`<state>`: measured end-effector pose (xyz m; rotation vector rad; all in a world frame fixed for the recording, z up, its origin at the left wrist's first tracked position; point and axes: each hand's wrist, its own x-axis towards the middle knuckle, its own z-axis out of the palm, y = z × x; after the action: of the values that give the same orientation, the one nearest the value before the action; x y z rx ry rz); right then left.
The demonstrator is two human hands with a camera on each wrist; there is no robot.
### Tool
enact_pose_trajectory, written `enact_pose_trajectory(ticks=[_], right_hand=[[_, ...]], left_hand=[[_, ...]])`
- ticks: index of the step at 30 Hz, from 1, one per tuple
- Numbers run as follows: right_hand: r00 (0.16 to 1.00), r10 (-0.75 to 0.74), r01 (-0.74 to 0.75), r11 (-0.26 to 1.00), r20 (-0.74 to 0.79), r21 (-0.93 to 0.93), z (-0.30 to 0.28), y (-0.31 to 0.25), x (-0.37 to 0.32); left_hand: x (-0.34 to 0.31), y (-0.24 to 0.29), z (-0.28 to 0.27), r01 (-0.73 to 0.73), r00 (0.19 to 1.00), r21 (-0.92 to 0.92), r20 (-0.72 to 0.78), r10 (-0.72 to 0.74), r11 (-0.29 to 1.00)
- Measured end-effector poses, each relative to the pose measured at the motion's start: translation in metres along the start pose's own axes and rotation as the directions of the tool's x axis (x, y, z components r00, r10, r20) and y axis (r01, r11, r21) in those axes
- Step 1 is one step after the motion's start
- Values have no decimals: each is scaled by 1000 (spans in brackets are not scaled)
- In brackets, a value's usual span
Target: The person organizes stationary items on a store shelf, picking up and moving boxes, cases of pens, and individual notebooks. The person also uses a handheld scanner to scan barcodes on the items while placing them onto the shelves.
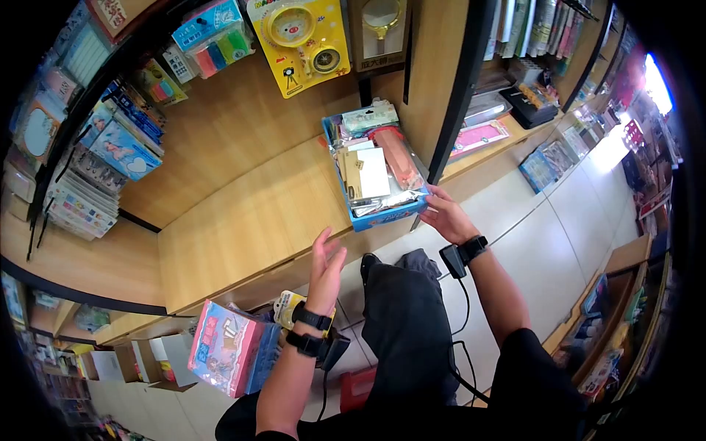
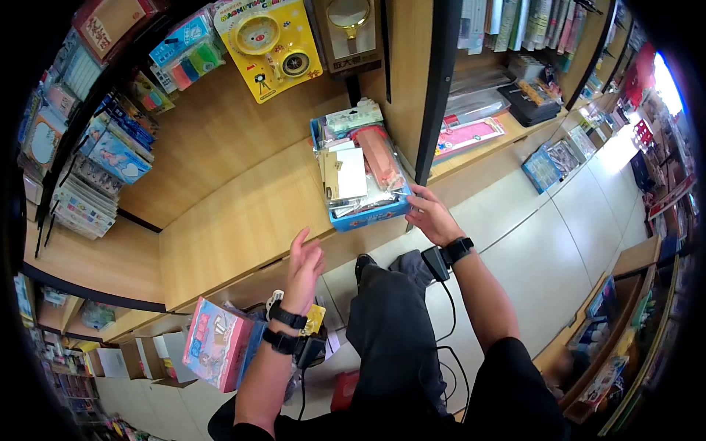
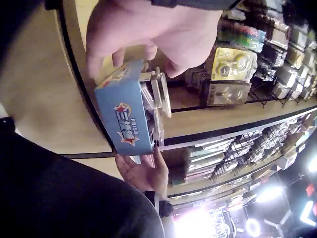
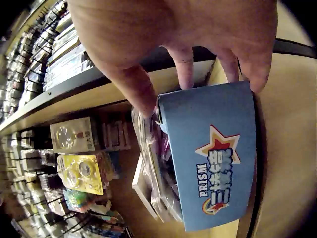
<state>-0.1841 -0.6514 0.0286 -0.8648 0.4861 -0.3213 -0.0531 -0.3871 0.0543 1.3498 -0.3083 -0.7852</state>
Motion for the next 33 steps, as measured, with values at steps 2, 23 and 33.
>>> enact_pose_trajectory(ticks=[2,23,33], right_hand=[[998,24,-25,1000,-59,-14,2,-2,3],[977,165,-170,985,134,24,17,6,-8],[974,156,-165,986,162,38,47,10,-42]], left_hand=[[27,-6,7,16,999,49,43,-18,999],[50,-31,4,28,995,-311,-82,-56,950],[2,-37,-11,23,994,-429,-89,-68,903]])
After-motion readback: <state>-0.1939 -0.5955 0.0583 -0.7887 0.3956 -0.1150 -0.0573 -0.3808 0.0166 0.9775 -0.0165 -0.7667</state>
